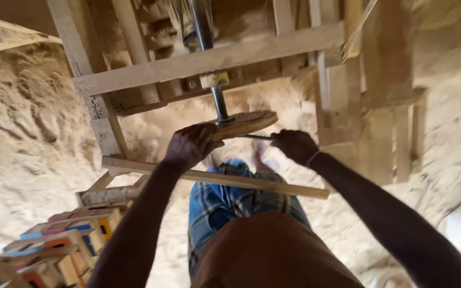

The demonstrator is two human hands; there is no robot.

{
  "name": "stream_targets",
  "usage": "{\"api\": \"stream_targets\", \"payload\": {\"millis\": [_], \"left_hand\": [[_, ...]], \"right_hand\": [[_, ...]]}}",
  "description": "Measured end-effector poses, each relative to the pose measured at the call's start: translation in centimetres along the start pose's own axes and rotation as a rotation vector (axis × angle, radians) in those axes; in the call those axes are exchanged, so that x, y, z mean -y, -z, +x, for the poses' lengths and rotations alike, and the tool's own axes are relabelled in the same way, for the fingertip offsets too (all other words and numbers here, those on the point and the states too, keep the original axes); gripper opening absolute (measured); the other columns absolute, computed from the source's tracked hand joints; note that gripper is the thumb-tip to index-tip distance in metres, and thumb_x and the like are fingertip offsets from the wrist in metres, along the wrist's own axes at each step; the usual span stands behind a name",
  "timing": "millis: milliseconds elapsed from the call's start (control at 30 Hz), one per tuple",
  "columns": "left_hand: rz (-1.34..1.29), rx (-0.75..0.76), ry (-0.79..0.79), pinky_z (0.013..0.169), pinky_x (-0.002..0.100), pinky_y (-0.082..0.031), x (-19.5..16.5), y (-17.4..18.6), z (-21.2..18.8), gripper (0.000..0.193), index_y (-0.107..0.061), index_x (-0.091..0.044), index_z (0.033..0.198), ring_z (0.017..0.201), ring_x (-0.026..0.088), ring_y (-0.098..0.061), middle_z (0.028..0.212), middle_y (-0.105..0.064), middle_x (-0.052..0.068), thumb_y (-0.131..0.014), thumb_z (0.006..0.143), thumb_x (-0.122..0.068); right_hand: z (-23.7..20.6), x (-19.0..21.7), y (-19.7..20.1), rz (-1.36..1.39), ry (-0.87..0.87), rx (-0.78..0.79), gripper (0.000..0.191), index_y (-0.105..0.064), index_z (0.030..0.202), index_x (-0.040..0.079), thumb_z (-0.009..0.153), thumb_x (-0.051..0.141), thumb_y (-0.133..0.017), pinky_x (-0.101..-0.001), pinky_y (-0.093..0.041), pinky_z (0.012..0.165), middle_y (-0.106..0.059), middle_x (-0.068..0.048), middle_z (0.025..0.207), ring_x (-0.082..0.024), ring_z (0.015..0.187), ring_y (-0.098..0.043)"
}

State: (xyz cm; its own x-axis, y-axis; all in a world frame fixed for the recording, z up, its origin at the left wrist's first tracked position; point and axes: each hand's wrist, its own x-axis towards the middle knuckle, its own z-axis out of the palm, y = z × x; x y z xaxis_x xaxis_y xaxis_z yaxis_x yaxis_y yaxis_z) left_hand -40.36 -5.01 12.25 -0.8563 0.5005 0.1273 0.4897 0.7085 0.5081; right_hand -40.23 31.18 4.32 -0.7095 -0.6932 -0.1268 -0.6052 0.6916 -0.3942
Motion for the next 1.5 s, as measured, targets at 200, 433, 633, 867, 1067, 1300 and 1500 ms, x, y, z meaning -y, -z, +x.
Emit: {"api": "stream_targets", "payload": {"millis": [200, 433, 633, 867, 1067, 1300, 1500], "left_hand": [[-0.126, -0.025, 0.032, 0.091, 0.047, -0.056, -0.7, 0.9, 0.7, 0.040, -0.064, -0.006, 0.115, 0.104, 0.034, -0.070, 0.113, -0.072, 0.011, -0.078, 0.088, -0.031], [-0.258, 0.073, 0.123, 0.089, 0.047, -0.055, -1.2, 3.9, 1.0, 0.052, -0.064, -0.003, 0.120, 0.103, 0.039, -0.069, 0.114, -0.071, 0.018, -0.082, 0.084, -0.036], [-0.476, 0.045, 0.406, 0.091, 0.038, -0.060, 2.8, 1.0, 0.0, 0.043, -0.063, -0.003, 0.132, 0.110, 0.030, -0.073, 0.126, -0.073, 0.015, -0.070, 0.097, -0.026], [-0.844, 0.244, 0.857, 0.082, 0.035, -0.058, 9.1, -7.9, 5.6, 0.052, -0.056, 0.002, 0.123, 0.098, 0.020, -0.069, 0.109, -0.068, 0.011, -0.083, 0.090, -0.029], [-0.992, 0.308, 1.032, 0.059, 0.036, -0.055, 9.3, -10.5, 8.3, 0.028, -0.070, 0.001, 0.095, 0.069, 0.018, -0.066, 0.081, -0.071, 0.009, -0.080, 0.085, -0.023], [-0.873, 0.279, 0.974, 0.063, 0.037, -0.055, 8.7, -10.1, 8.5, 0.027, -0.073, 0.003, 0.090, 0.069, 0.019, -0.067, 0.081, -0.074, 0.013, -0.082, 0.082, -0.020], [-0.775, 0.245, 0.996, 0.069, 0.038, -0.058, 8.2, -9.9, 8.6, 0.031, -0.072, 0.001, 0.093, 0.076, 0.022, -0.072, 0.086, -0.075, 0.014, -0.084, 0.079, -0.023]], "right_hand": [[-12.5, -1.1, 7.0, 0.093, -0.146, -0.190, 0.026, -0.071, 0.116, 0.014, 0.092, 0.022, -0.065, -0.0430, -0.057, 0.068, -0.071, -0.009, 0.090, -0.029, 0.076, -0.068], [-10.2, -1.4, 4.5, -0.099, -0.617, -0.615, 0.030, -0.063, 0.137, -0.002, 0.109, 0.008, -0.060, -0.0522, -0.047, 0.099, -0.064, -0.023, 0.117, -0.041, 0.112, -0.058], [-7.8, -1.5, 2.8, -0.025, -0.767, -0.623, 0.020, -0.064, 0.132, 0.001, 0.114, 0.007, -0.058, -0.0542, -0.041, 0.108, -0.057, -0.022, 0.127, -0.041, 0.123, -0.051], [-4.2, 0.8, 1.4, 0.376, -0.724, -0.607, 0.036, -0.054, 0.145, 0.001, 0.114, 0.020, -0.053, -0.0439, -0.050, 0.100, -0.057, -0.021, 0.140, -0.035, 0.115, -0.059], [2.7, 1.0, -4.0, 1.662, -1.325, -0.638, 0.055, -0.046, 0.149, 0.016, 0.100, 0.042, -0.050, -0.0401, -0.054, 0.092, -0.062, -0.002, 0.135, -0.023, 0.114, -0.065], [2.9, 4.6, -4.7, 0.486, -0.815, -0.261, 0.058, -0.039, 0.158, 0.008, 0.111, 0.041, -0.042, -0.0374, -0.057, 0.100, -0.058, -0.015, 0.143, -0.026, 0.119, -0.064], [5.1, 8.8, -1.3, 1.509, -0.962, -0.772, 0.070, -0.033, 0.159, 0.003, 0.109, 0.052, -0.038, -0.0379, -0.049, 0.113, -0.054, -0.015, 0.150, -0.023, 0.137, -0.057]]}}
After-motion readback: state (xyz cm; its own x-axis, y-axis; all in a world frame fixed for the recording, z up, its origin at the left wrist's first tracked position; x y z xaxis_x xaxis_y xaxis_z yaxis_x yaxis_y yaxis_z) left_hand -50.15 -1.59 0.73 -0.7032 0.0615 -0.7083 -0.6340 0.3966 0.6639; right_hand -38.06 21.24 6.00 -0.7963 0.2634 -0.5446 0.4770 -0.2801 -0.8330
